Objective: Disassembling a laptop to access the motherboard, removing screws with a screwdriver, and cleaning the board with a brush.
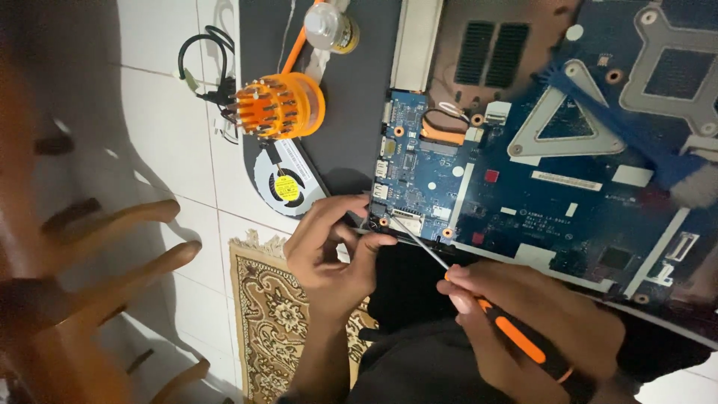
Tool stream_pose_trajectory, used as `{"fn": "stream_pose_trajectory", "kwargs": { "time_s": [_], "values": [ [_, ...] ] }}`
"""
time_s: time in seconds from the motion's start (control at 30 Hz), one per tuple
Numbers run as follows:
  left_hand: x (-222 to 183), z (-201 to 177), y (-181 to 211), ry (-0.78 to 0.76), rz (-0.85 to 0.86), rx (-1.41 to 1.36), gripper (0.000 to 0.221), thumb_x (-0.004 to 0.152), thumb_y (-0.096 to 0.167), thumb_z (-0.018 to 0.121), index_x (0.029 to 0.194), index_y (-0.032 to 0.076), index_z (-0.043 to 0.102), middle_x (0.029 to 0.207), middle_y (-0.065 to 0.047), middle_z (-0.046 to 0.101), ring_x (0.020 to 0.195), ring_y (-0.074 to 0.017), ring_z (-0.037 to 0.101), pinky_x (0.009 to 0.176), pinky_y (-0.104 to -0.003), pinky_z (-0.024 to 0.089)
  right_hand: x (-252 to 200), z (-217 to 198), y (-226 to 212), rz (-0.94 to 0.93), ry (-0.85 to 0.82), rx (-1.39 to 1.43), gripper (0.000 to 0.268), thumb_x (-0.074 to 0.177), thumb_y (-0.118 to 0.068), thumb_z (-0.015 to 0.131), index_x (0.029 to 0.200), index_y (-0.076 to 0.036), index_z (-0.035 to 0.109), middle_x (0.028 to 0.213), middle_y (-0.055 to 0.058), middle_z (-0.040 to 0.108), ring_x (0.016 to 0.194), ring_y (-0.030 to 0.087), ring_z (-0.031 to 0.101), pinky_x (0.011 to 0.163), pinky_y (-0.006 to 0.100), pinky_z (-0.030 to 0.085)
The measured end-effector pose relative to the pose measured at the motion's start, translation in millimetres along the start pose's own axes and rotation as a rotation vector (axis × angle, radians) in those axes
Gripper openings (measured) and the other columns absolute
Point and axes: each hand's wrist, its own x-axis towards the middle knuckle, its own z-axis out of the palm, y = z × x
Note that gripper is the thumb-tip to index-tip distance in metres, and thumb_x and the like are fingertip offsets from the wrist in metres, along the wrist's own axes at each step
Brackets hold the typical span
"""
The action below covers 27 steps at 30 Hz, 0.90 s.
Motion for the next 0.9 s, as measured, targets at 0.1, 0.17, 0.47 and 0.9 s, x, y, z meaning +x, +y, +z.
{"fn": "stream_pose_trajectory", "kwargs": {
  "time_s": [0.1,0.17,0.47,0.9],
  "values": [
    [1,0,3,-0.006,0.006,0.026,0.044,0.066,-0.012,0.087,0.106,-0.001,0.072,0.098,-0.008,0.070,0.053,-0.0048,0.041,0.050,-0.018,0.034,2,-2,2,-0.056,-0.049,-0.016,0.029,0.068,-0.004,0.083,0.096,-0.004,0.075,0.091,0.009,0.081,0.074,0.013,0.081,0.068,0.023,0.065],
    [1,1,6,-0.004,-0.018,0.024,0.045,0.067,-0.015,0.084,0.108,-0.002,0.071,0.098,-0.008,0.070,0.053,-0.0048,0.043,0.051,-0.018,0.037,2,-2,1,-0.048,-0.028,0.006,0.031,0.065,0.000,0.083,0.094,-0.006,0.078,0.091,0.006,0.081,0.073,0.009,0.078,0.071,0.020,0.062],
    [1,2,7,0.004,-0.078,0.001,0.047,0.065,-0.021,0.077,0.107,0.000,0.071,0.101,-0.008,0.069,0.053,-0.0043,0.045,0.047,-0.017,0.040,3,-3,2,-0.083,-0.015,0.002,0.027,0.065,-0.002,0.082,0.091,-0.005,0.077,0.093,0.008,0.080,0.078,0.015,0.080,0.073,0.024,0.066],
    [4,6,6,-0.004,-0.043,-0.017,0.043,0.066,-0.022,0.070,0.105,-0.004,0.070,0.099,-0.012,0.067,0.050,-0.0062,0.048,0.046,-0.018,0.051,2,-14,-2,0.080,-0.067,0.016,0.025,0.070,-0.010,0.080,0.095,-0.012,0.077,0.094,0.002,0.083,0.080,0.011,0.082,0.081,0.028,0.066]
  ]
}}
